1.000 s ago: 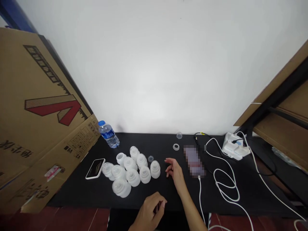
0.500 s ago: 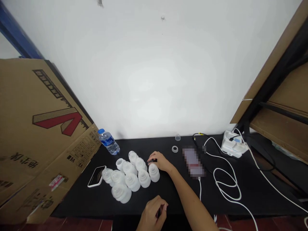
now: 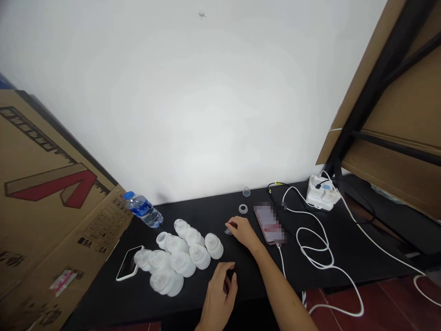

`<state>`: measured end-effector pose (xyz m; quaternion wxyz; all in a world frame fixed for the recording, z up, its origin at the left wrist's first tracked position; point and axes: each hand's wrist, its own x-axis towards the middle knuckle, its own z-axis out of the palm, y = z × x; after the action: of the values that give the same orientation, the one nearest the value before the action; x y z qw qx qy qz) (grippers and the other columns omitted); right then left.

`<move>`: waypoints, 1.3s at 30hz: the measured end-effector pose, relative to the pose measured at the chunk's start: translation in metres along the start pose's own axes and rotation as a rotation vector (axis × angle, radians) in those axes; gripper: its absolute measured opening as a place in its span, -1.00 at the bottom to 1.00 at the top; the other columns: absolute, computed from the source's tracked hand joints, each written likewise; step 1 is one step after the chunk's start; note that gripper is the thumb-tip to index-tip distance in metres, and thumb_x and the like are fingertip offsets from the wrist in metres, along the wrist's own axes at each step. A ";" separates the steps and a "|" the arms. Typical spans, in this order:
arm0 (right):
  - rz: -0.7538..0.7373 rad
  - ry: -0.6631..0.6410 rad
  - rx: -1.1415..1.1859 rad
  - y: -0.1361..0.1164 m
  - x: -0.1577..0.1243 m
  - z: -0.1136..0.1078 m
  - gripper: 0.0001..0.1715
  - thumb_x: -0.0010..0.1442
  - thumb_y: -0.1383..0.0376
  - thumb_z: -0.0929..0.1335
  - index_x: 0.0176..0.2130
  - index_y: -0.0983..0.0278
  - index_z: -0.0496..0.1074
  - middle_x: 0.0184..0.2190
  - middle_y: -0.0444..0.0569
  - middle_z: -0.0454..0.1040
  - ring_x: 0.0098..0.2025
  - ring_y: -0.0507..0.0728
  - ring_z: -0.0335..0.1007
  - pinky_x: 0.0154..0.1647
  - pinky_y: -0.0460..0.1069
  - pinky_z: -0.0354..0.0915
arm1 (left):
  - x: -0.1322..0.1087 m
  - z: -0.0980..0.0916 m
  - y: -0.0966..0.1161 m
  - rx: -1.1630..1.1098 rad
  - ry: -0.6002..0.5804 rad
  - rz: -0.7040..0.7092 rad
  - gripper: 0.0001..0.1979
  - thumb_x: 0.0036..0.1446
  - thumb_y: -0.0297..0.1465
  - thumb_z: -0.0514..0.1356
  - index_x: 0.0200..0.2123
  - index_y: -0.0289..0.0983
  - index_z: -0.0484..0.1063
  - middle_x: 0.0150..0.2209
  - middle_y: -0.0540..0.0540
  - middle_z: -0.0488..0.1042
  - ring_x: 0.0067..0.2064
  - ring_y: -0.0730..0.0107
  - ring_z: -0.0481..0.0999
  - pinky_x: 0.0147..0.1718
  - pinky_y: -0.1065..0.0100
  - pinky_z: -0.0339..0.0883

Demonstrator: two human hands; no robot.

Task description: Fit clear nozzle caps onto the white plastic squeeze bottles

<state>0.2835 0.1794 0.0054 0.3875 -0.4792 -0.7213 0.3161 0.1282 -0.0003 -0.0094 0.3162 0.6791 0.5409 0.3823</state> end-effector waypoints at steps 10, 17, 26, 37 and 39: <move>0.235 -0.172 0.298 -0.040 -0.087 -0.009 -0.95 0.25 0.25 0.52 -0.25 0.18 0.65 -0.44 -0.11 0.67 -0.40 0.15 0.58 -0.38 -0.04 0.37 | 0.002 0.008 -0.018 -0.133 0.122 -0.133 -0.46 0.54 -0.06 0.08 0.36 -0.26 0.40 -0.05 -0.28 0.69 -0.34 0.24 0.67 -0.30 0.22 0.66; 0.137 -0.058 0.187 -0.020 -0.075 -0.003 -0.64 0.44 0.06 0.40 0.10 0.16 0.59 -0.04 0.07 0.69 -0.12 0.25 0.66 -0.21 0.07 0.58 | 0.004 0.014 -0.023 -0.260 0.101 -0.264 -0.48 0.49 0.10 0.06 -0.07 -0.24 0.50 -0.48 0.01 0.48 -0.54 0.32 0.57 -0.63 0.39 0.49; -0.006 0.283 -0.582 0.018 -0.024 0.020 -0.34 0.47 0.24 0.32 0.46 0.32 0.30 0.48 0.36 0.31 0.48 0.57 0.21 0.43 0.48 0.25 | 0.019 -0.004 -0.013 -0.154 0.024 -0.139 -0.66 0.51 -0.22 0.04 -0.11 -0.22 0.58 -0.14 -0.18 0.55 -0.42 0.37 0.57 -0.70 0.51 0.38; 0.064 0.208 -0.120 -0.011 -0.104 0.010 -0.67 0.52 -0.03 0.37 0.00 0.15 0.53 0.08 0.20 0.65 0.16 0.40 0.59 0.23 0.33 0.48 | 0.022 0.000 -0.015 -0.250 0.114 -0.257 -0.63 0.49 -0.20 0.01 0.04 -0.23 0.55 0.14 -0.26 0.53 -0.51 0.49 0.53 -0.80 0.49 0.39; 0.146 0.208 0.014 -0.017 -0.108 0.009 -0.56 0.49 -0.11 0.39 0.03 0.17 0.51 0.00 0.17 0.69 0.06 0.35 0.65 0.14 0.23 0.53 | 0.022 -0.004 -0.013 -0.242 0.095 -0.243 -0.64 0.49 -0.21 0.01 0.03 -0.22 0.56 0.01 -0.20 0.54 -0.48 0.43 0.55 -0.78 0.49 0.39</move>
<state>0.2943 0.0719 -0.0121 0.4395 -0.5579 -0.6381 0.2973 0.1212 0.0243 -0.0142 0.4138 0.5469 0.5833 0.4352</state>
